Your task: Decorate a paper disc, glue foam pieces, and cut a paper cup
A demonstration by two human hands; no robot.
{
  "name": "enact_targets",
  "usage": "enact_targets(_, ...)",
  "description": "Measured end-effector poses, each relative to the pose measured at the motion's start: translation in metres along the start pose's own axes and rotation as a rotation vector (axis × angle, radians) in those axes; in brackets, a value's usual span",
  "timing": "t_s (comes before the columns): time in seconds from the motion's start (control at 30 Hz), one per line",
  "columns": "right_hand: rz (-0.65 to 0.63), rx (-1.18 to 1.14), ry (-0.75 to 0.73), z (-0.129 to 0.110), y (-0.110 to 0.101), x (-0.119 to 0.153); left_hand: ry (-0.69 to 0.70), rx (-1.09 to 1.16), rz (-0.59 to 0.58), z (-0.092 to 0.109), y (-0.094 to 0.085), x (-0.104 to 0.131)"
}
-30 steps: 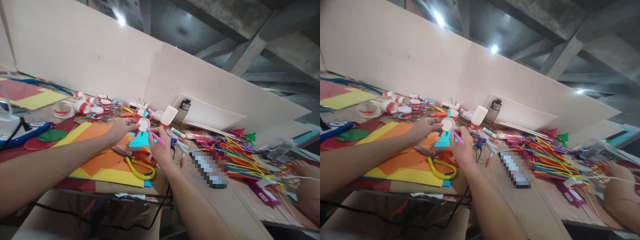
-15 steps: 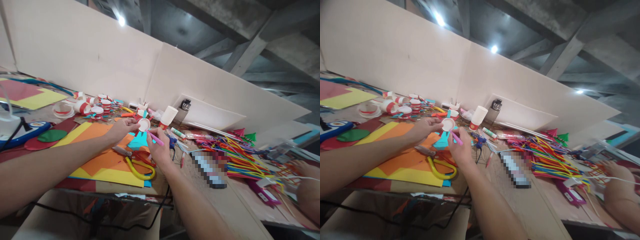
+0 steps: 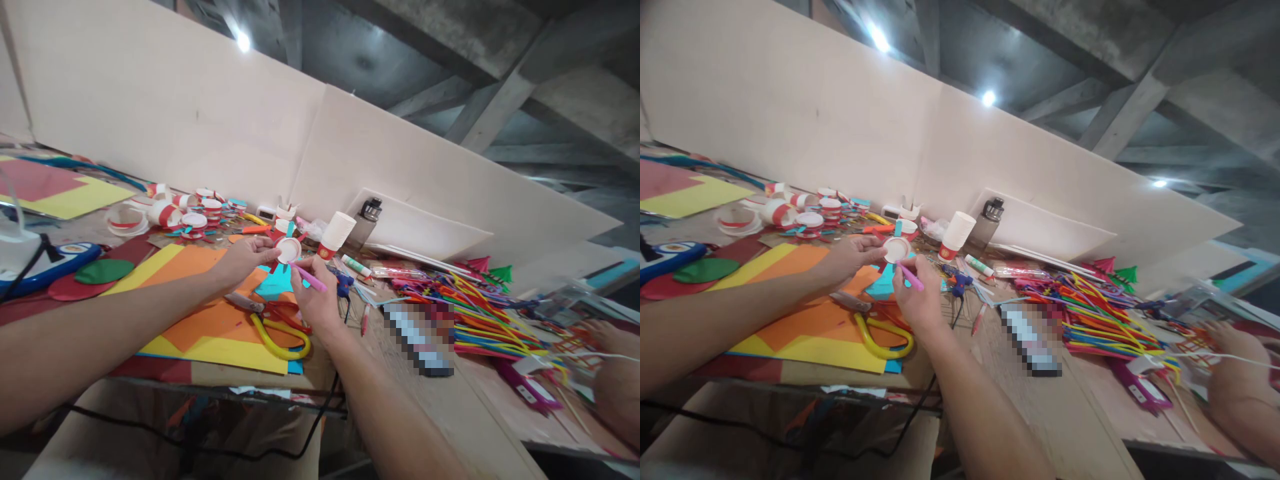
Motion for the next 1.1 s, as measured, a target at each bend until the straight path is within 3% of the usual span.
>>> enact_targets(0.37, -0.001, -0.099, 0.029, -0.002, -0.006, -0.002, -0.016, 0.036, -0.019, -0.002, 0.001, 0.0)
enact_targets(0.57, 0.076, -0.121, 0.026, -0.004, -0.014, -0.004, -0.115, 0.126, -0.037, -0.004, 0.009, 0.005)
enact_targets(1.1, 0.051, -0.153, -0.001, -0.004, -0.007, -0.003, -0.177, 0.112, -0.157, -0.013, 0.014, 0.007)
Point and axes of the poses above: each hand's wrist, its own x-axis away from the middle knuckle, its own y-axis out of the palm, z = x × y, the point moved 5 cm from there along -x, towards the middle knuckle, and after that the axes turned 12 degrees about x, right-handed, at the moved point
